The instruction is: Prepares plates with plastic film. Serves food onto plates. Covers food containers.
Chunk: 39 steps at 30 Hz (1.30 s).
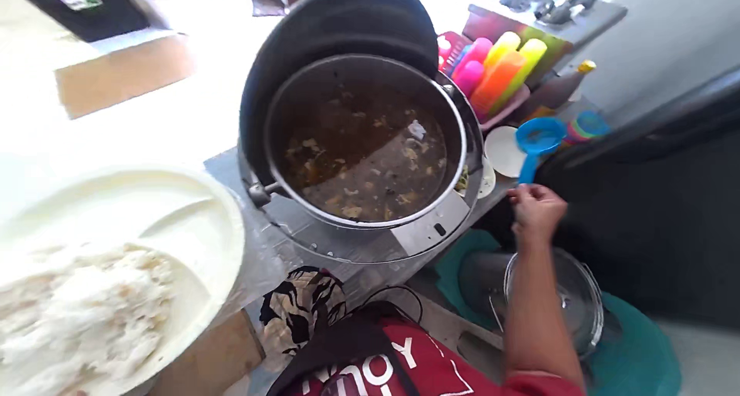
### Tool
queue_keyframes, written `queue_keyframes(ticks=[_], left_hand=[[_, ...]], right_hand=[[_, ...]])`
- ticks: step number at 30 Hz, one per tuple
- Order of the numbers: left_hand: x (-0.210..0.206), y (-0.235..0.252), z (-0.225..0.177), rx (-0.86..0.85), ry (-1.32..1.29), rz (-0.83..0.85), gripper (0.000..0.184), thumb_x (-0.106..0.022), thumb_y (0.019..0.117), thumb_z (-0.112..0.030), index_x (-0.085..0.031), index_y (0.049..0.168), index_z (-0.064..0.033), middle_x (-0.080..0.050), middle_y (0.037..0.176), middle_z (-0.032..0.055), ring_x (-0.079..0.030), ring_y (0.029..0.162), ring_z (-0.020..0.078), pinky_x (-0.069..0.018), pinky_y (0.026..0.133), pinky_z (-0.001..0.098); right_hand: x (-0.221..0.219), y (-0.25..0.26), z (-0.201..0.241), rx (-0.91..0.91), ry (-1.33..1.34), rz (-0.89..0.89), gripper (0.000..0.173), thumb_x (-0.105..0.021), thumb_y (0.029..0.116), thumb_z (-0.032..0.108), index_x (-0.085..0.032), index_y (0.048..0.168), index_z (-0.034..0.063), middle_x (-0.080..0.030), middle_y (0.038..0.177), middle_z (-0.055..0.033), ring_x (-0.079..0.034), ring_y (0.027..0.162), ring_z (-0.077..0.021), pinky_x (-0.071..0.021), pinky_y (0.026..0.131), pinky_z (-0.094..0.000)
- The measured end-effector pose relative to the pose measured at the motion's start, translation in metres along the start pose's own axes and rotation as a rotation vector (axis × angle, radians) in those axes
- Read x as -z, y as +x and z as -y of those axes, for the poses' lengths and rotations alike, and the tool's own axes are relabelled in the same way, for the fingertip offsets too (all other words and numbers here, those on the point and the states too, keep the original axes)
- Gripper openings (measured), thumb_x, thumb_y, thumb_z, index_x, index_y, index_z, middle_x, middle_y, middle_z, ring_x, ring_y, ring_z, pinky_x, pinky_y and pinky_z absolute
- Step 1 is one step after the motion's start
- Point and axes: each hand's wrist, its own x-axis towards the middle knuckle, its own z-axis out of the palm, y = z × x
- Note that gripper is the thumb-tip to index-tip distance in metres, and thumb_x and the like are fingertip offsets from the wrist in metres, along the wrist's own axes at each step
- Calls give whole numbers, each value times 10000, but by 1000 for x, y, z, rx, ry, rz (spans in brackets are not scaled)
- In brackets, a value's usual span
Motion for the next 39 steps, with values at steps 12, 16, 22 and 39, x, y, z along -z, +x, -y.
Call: queue_keyframes(ticks=[12, 16, 22, 39], left_hand=[[23, -19, -1, 118, -56, -148, 307, -418, 907, 6, -683, 978, -133, -768, 966, 11, -730, 939, 96, -609, 856, 298], [21, -25, -8, 131, -50, -182, 312, -433, 870, 18, -665, 1002, -143, -767, 981, 5, -729, 945, 94, -612, 847, 308], [29, -25, -11, 147, -74, -200, 287, -489, 853, 11, -656, 1026, -145, -766, 1001, 14, -731, 958, 105, -616, 850, 314], [33, -16, -5, 137, -52, -192, 288, -477, 854, 2, -641, 1053, -127, -761, 1021, 22, -730, 976, 119, -620, 856, 337]], right_hand=[[-117, 4, 179, 1040, -799, 298, 201, -582, 920, -20, -682, 1056, -128, -655, 1111, -373, -591, 1142, -576, -446, 943, -697], [-152, 2, 193, 881, -968, 506, 259, -641, 944, 29, -648, 1157, -118, -623, 1224, -363, -571, 1216, -549, -456, 974, -700], [-163, -29, 210, 717, -768, 571, 268, -513, 1039, 100, -674, 1128, -96, -670, 1141, -339, -633, 1143, -511, -464, 972, -677], [-174, -85, 208, 419, -313, 735, 262, -510, 1066, 152, -707, 1060, -20, -703, 904, -142, -654, 788, -216, -525, 774, -437]])
